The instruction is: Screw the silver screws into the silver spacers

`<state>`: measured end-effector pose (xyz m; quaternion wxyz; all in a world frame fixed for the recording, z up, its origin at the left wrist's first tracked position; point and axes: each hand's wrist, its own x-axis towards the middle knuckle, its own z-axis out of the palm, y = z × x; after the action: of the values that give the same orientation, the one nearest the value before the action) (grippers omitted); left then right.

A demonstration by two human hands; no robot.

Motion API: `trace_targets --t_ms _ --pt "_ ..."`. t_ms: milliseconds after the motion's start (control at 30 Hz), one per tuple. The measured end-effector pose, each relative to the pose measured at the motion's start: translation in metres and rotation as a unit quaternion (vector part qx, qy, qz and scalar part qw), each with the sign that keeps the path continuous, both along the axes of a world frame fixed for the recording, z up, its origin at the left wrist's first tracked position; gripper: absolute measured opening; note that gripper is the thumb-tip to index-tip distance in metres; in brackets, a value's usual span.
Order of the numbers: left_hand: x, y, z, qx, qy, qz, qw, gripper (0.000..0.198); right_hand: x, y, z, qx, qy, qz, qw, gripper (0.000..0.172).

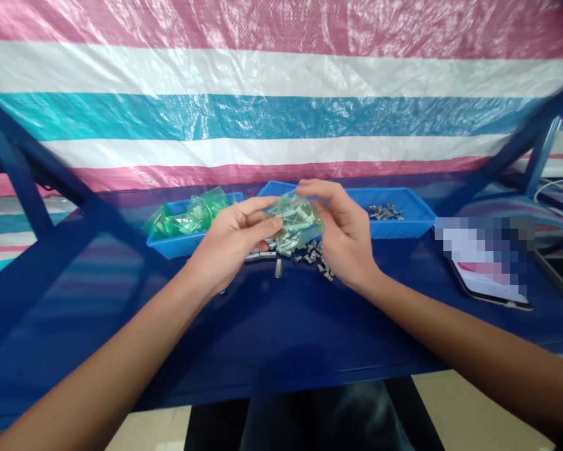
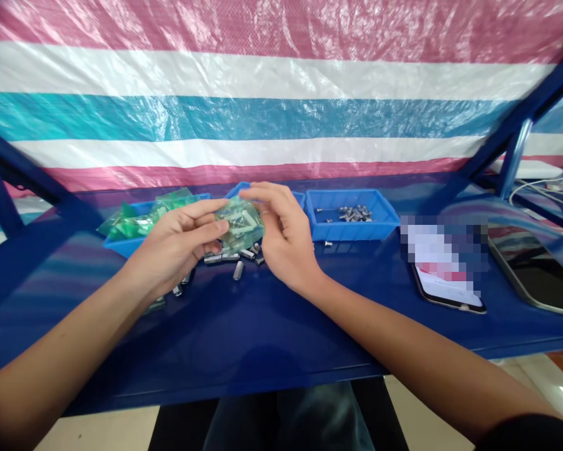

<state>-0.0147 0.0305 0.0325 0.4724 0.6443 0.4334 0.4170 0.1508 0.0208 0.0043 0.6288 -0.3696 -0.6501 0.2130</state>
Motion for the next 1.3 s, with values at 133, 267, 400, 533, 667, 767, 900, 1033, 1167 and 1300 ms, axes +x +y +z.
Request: trace_targets --t_ms 133,267,400,533,667,767,900,1033,1167,1300 --pt "-0.001 -0.003 -0.005 0.272 0.171 0.109 0.941 0.013 -0.002 0.005 0.001 -0.226 0.109 0.060 0.966 0.032" --pt "-0.001 -0.013 -0.006 0.413 0.256 0.187 0.854 0.012 -0.006 -0.003 0.011 -0.280 0.133 0.106 0.945 0.038" --pt "0.000 -0.016 -0.005 0.442 0.273 0.180 0.835 0.013 -0.011 -0.016 0.023 -0.245 0.157 0.157 0.944 0.022" --pt "-0.014 0.000 0.005 0.472 0.319 0.127 0.812 0.017 -0.004 -0.014 0.024 -0.173 0.120 0.054 0.976 0.018" --pt "-0.043 0.026 0.013 0.376 0.352 0.218 0.829 0.027 0.004 -0.001 0.023 -0.178 0.036 0.020 0.983 0.017" --pt "-0.056 0.038 0.006 0.318 0.367 0.235 0.842 0.029 -0.004 0.014 0.030 -0.205 -0.027 0.043 0.977 0.011" --pt "-0.056 0.041 -0.005 0.302 0.406 0.178 0.844 0.034 -0.029 0.036 0.046 -0.253 -0.096 0.068 0.960 0.013" --pt "-0.057 0.041 -0.002 0.298 0.408 0.114 0.855 0.028 -0.054 0.054 0.055 -0.229 -0.226 0.037 0.946 0.019" --pt "-0.061 0.042 0.000 0.285 0.413 0.122 0.856 0.029 -0.075 0.063 0.057 -0.215 -0.330 0.016 0.919 0.007" --pt "-0.063 0.042 -0.002 0.289 0.431 0.148 0.842 0.030 -0.092 0.068 0.060 -0.229 -0.417 0.027 0.879 0.007"
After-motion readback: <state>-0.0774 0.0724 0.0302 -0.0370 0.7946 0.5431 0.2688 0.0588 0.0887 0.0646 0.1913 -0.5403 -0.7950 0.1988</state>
